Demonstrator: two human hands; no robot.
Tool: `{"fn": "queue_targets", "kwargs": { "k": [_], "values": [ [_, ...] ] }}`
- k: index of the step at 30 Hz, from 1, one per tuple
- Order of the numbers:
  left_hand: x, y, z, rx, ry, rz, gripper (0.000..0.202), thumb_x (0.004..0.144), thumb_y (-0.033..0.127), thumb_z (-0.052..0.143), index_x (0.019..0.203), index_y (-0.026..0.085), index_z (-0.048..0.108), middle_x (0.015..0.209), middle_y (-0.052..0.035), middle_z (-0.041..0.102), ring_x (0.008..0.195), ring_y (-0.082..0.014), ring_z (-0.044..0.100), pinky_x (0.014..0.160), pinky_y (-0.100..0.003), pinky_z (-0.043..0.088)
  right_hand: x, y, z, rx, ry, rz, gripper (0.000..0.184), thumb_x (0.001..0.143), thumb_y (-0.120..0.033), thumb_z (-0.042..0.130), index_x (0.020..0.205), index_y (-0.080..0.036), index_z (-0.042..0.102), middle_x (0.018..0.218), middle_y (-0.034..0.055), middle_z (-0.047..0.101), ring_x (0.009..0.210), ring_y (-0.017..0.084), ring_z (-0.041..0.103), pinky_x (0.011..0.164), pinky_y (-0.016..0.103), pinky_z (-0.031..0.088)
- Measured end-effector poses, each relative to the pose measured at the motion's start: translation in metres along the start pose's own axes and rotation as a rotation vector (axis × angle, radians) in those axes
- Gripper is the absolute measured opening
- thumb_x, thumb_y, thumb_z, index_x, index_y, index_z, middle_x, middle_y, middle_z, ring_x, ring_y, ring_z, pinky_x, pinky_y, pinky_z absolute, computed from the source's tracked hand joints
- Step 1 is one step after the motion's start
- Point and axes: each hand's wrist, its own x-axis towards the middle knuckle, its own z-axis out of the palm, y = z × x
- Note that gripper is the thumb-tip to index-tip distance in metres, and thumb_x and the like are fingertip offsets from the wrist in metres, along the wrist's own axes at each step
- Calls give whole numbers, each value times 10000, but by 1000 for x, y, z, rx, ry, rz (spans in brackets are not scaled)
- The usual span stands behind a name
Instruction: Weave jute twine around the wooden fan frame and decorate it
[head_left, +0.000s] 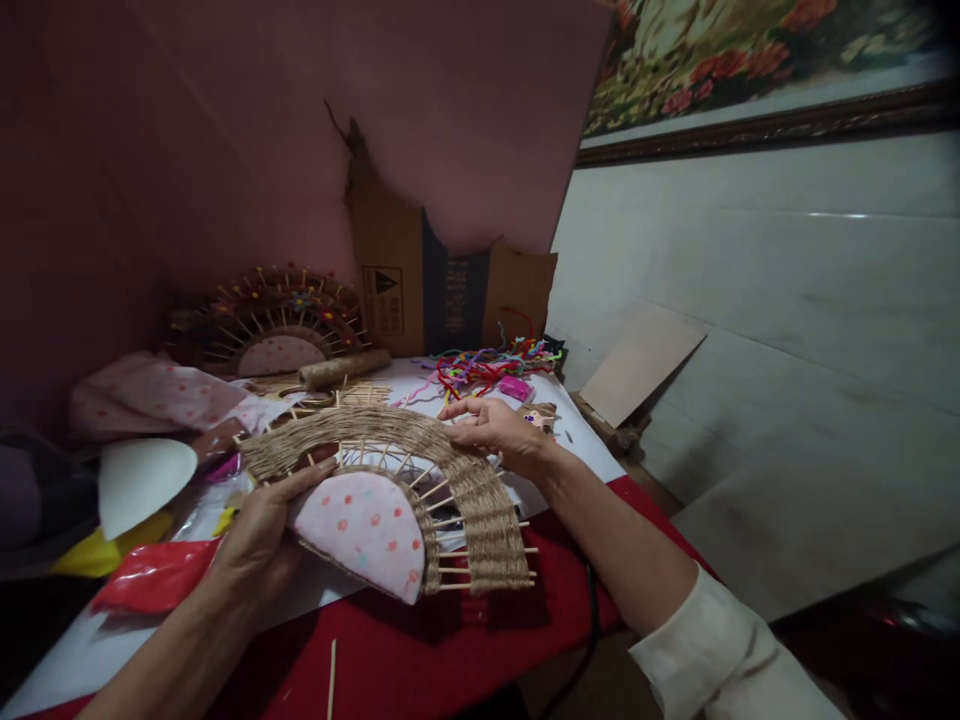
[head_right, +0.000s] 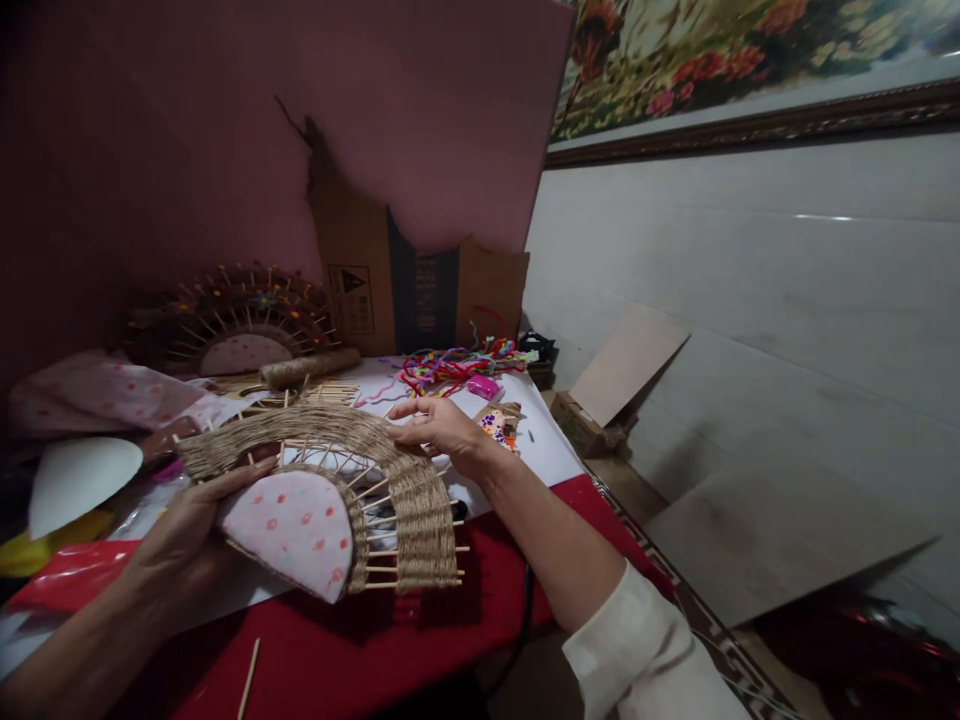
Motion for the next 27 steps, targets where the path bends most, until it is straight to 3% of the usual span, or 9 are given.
{"fn": "queue_targets", "kwargs": {
  "k": [5,11,17,21,24,27],
  "values": [
    [-1,-1,1,39,16,78,99,672,59,605,759,96,633,620,-66,660,476,-171,603,461,-300,520,0,2,2,-29,46,-62,379,618,-304,745,924,-162,572,578,-57,506,476,56,404,438,178,254],
    [-3,-6,0,94,8,126,120,664,76,641,782,93,634,620,-62,663,485,-172,605,480,-303,516,-2,0,7,-53,63,-101,401,668,-441,692,925,-151,591,590,-43,502,477,57,405,445,191,250],
    [-12,-11,2,82,-91,80,149,648,146,695,771,88,636,614,-68,661,479,-169,598,474,-285,499,0,3,9,-70,87,-111,348,662,-425,697,856,-146,624,610,-29,526,492,61,410,449,199,248],
    [-19,-7,7,-6,-160,64,196,697,267,666,832,126,636,715,-79,676,589,-206,633,576,-349,528,2,5,8,-70,102,-109,318,655,-429,696,754,-135,626,596,-32,503,472,53,384,449,201,244],
    [-15,1,3,-4,-141,248,236,742,321,607,895,143,623,821,-78,662,700,-197,630,641,-330,520,2,6,6,-80,107,-111,315,650,-430,700,712,-135,608,578,-39,484,471,54,379,453,201,241],
    [-5,11,-7,153,123,584,272,710,342,630,911,163,587,871,-51,623,768,-185,603,655,-298,498,3,8,4,-109,95,-132,315,650,-430,702,684,-134,602,563,-41,472,473,56,364,455,206,227]
  ]
}}
